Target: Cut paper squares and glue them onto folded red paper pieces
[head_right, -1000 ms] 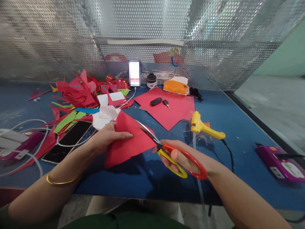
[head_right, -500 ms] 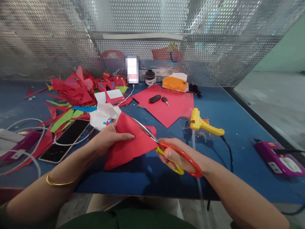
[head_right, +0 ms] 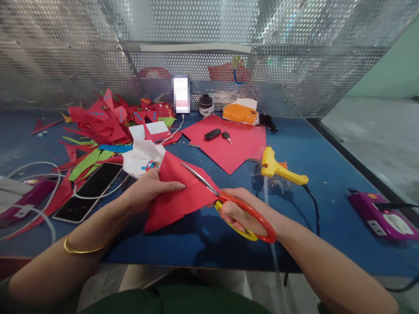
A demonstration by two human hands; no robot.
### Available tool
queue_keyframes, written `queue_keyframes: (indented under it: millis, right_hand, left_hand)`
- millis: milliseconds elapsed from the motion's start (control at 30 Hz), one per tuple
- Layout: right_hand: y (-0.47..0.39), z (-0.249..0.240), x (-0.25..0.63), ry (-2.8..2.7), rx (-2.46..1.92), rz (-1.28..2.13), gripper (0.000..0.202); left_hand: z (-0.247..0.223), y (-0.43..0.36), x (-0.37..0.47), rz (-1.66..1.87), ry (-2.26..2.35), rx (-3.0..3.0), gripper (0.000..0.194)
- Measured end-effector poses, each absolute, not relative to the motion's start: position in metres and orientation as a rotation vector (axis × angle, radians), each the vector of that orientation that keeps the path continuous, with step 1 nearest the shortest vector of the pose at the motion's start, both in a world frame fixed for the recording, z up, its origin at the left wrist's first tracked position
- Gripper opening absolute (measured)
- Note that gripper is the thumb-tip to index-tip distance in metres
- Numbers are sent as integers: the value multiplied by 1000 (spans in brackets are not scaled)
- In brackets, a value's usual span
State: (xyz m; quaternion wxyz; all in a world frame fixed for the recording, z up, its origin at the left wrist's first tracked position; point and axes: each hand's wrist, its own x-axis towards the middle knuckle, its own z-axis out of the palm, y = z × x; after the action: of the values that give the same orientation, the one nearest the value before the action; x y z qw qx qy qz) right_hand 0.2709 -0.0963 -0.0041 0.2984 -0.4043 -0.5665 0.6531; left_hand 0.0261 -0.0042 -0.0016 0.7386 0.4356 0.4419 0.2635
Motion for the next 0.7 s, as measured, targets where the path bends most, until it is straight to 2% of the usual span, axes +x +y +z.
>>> queue_keyframes:
  millis: [267, 467, 700]
  right_hand:
    - [-96, -4, 269, -1443, -1128, 1732, 69]
    - [-94, -8, 270, -1487, -1104, 1690, 62]
    - [-95, -7, 276, -1620, -1102, 1663, 72]
  left_hand:
    - [-3, -3, 27, 606, 952, 972, 40]
    - [-1, -4, 28, 683, 877, 893, 30]
    - [-1, -1, 28, 782, 882, 850, 21]
